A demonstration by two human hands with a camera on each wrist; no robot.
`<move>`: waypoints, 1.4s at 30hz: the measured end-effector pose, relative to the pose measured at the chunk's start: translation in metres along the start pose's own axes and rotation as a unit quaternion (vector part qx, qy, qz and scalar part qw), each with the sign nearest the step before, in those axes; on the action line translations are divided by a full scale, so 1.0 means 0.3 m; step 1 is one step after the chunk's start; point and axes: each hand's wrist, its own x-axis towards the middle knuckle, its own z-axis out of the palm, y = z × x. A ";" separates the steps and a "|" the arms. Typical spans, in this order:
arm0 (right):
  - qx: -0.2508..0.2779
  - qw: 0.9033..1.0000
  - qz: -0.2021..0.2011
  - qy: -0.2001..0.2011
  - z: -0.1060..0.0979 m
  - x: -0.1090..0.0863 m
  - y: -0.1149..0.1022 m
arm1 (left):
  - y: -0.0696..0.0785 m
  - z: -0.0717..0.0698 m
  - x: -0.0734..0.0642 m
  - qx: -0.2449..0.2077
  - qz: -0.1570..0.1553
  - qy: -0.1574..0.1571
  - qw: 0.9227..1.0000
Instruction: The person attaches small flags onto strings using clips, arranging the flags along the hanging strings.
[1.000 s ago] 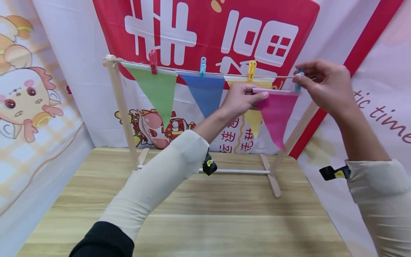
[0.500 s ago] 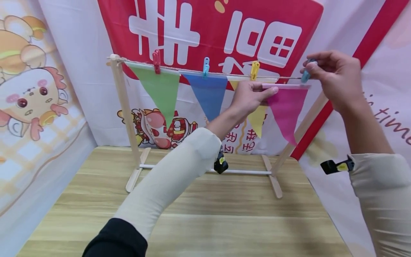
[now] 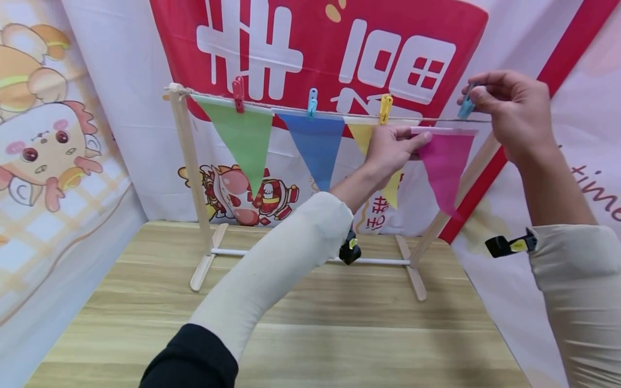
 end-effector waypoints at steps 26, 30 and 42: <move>0.074 0.996 0.031 0.038 -0.011 0.016 0.017 | 0.012 0.062 0.011 -0.050 -0.048 0.019 0.997; 0.032 0.998 0.058 0.023 -0.024 0.023 0.023 | 0.015 0.062 0.010 -0.040 -0.048 0.019 0.998; -0.055 0.997 0.043 -0.010 -0.027 0.035 0.046 | 0.030 0.058 0.019 -0.040 -0.056 0.020 0.997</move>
